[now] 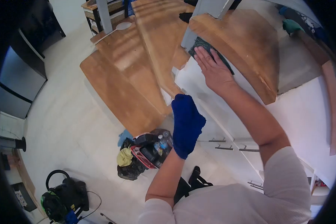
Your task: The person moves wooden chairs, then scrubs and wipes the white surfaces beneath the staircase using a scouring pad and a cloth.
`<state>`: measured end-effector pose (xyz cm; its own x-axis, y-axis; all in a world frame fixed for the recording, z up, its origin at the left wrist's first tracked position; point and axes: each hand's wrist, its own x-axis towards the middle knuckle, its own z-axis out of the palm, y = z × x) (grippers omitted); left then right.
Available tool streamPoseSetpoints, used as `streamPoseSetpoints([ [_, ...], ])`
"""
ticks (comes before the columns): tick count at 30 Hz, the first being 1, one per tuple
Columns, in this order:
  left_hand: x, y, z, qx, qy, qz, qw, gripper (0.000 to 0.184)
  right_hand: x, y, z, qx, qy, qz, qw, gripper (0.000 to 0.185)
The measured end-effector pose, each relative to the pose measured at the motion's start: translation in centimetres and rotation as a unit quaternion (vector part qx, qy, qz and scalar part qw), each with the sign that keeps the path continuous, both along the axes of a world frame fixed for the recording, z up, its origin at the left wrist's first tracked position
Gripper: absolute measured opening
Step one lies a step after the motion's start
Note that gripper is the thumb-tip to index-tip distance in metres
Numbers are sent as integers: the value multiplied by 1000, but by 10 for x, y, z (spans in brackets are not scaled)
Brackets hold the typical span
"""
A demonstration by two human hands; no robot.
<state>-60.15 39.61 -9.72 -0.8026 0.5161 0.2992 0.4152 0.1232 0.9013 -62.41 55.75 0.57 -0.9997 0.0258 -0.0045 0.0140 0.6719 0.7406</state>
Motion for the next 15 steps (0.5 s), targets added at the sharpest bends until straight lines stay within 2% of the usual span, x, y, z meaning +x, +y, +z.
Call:
streamPoseSetpoints([
  [2,0,-4,-7,-38,96,19,994,36,3,-1,-29,54,-28,-6,998,50],
  [3,1,-4,-13,-36,151,43,987,38,13,-2,-37,40,-69,-4,997,50],
  [5,3,-12,-10,12,81,18,996,43,38,-4,-38,17,-151,-3,988,51],
  [6,5,-22,-7,55,-46,-31,997,45,45,0,-33,-2,-136,-4,991,52],
  [8,6,-24,-6,109,-142,-62,982,42,50,5,-17,-40,-111,4,993,53],
  [11,9,-10,-16,127,-45,-25,991,29,12,0,-23,-7,-40,27,999,54],
  [15,11,-7,-21,96,18,5,995,20,23,1,-25,-29,-45,4,999,52],
])
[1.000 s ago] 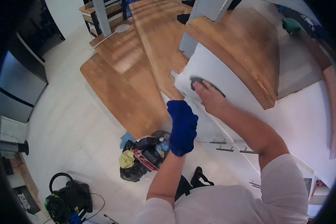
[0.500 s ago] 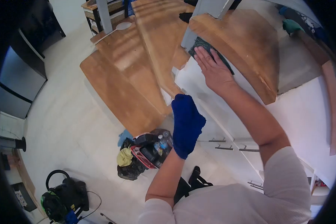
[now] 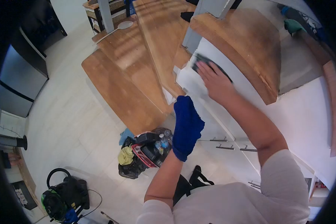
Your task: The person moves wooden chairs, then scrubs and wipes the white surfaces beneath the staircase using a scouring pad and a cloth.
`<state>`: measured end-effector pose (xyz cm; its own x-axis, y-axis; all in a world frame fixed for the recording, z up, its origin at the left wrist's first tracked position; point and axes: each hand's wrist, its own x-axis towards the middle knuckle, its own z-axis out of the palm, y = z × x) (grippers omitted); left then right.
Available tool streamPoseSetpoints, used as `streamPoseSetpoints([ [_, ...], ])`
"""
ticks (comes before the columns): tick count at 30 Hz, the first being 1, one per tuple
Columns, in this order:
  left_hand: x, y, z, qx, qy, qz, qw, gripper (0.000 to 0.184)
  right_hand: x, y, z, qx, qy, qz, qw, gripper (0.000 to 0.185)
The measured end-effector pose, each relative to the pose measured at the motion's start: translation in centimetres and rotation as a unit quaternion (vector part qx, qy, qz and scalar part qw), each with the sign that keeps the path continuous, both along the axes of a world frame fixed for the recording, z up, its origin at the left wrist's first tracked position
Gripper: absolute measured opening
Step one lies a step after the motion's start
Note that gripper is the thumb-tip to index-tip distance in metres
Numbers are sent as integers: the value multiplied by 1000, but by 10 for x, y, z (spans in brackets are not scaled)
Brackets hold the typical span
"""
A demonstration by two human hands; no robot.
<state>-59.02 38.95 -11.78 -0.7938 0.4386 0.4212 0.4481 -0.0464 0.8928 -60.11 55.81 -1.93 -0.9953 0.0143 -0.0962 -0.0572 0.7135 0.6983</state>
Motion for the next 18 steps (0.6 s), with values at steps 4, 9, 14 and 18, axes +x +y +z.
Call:
streamPoseSetpoints([
  [4,-10,-2,11,-50,-50,14,997,28,36,-1,16,-17,-21,-4,1000,51],
  [9,-4,-15,60,102,-485,-146,856,43,-21,2,6,7,-1,13,1000,50],
  [14,-26,-8,33,-274,209,-24,938,75,58,0,28,-67,-4,-28,997,51],
  [18,-24,-3,26,-151,200,-27,968,80,-9,-4,31,-24,18,-1,1000,53],
])
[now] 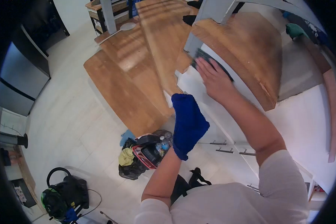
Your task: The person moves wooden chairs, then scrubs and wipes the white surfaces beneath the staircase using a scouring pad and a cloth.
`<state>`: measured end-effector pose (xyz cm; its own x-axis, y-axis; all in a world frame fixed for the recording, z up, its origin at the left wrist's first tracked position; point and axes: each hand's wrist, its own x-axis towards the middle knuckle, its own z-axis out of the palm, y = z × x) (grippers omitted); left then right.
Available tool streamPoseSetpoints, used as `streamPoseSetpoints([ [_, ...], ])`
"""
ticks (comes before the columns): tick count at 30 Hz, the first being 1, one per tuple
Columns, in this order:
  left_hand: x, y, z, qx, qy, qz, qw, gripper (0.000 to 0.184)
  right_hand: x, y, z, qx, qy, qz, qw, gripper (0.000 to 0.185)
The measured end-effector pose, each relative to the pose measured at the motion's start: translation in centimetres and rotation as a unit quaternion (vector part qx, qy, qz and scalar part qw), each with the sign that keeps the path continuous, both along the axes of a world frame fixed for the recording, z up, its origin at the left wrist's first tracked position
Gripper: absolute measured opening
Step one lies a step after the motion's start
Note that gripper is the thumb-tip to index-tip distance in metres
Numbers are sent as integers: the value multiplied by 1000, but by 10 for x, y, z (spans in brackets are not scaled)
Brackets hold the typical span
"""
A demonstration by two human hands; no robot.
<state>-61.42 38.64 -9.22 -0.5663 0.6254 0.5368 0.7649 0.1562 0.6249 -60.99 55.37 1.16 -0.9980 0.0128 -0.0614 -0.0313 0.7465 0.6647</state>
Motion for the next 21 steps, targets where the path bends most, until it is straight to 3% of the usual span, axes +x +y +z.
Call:
streamPoseSetpoints([
  [2,1,7,0,15,-42,12,999,78,-23,2,-6,34,2,8,999,53],
  [4,2,13,0,70,-121,26,990,76,27,0,5,-34,0,-22,999,52],
  [8,1,22,6,96,-91,51,990,71,82,-5,18,-53,11,-39,998,50],
  [10,10,39,7,148,-95,48,983,68,41,4,8,-54,39,-13,998,51],
  [14,29,101,-34,205,-226,6,952,58,27,8,9,-16,49,2,999,53],
  [16,27,120,-41,191,-227,-2,955,52,82,7,17,-89,52,-25,994,53],
  [19,44,162,-60,186,-179,-106,960,47,155,-1,25,-40,40,-91,994,53],
  [20,37,165,-44,243,-356,-257,865,45,165,0,23,3,46,-98,994,53],
  [21,23,169,-29,299,-435,-357,770,43,166,0,20,-2,64,-102,993,52],
])
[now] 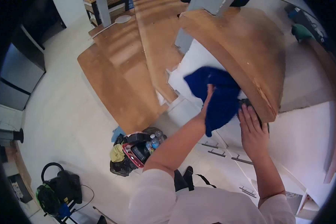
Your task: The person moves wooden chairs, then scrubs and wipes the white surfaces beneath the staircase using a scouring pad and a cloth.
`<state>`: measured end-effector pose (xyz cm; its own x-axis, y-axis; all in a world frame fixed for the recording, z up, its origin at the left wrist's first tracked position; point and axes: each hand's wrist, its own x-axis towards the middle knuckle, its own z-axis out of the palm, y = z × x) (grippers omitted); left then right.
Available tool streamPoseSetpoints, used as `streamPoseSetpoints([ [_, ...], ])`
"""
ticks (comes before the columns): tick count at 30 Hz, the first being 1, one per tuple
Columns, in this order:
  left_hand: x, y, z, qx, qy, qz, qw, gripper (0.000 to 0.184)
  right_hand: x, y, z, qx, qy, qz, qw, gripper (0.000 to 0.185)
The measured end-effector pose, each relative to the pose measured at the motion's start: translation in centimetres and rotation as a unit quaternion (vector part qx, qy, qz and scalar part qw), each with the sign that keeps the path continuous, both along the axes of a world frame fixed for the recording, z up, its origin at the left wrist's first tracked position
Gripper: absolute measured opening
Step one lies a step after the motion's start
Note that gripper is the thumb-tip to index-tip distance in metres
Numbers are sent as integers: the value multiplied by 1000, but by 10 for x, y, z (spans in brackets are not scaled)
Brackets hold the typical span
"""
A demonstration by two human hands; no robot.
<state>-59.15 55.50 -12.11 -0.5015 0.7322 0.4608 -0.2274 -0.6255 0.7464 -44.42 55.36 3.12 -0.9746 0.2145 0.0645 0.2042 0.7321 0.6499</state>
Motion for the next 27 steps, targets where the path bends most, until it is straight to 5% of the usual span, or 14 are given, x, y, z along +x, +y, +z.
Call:
streamPoseSetpoints([
  [3,-40,17,31,221,-298,-296,880,44,-2,5,-5,1,48,-9,999,51],
  [5,-68,44,24,271,-377,-181,867,48,-6,1,-9,9,70,-11,997,49],
  [8,-79,56,-1,53,-229,226,945,49,-7,-1,-6,8,81,-4,997,47],
  [10,-52,42,6,-140,-40,376,915,47,-6,-1,-5,-6,84,3,996,47],
  [12,-10,22,24,-250,94,405,875,46,-2,-1,-4,-19,84,0,996,46],
  [16,-10,-17,114,-380,232,289,848,44,10,2,-3,-32,96,-9,995,43],
  [19,-50,3,97,-123,181,433,874,40,11,1,-4,-28,106,-5,994,43],
  [20,-57,11,95,-65,136,541,828,27,9,0,-4,-24,108,-5,994,43],
  [22,-60,-1,73,-364,307,549,687,33,6,-2,-4,-32,107,-13,994,43],
  [27,-2,15,28,-272,153,582,751,43,4,-4,-1,-33,102,-3,994,46],
])
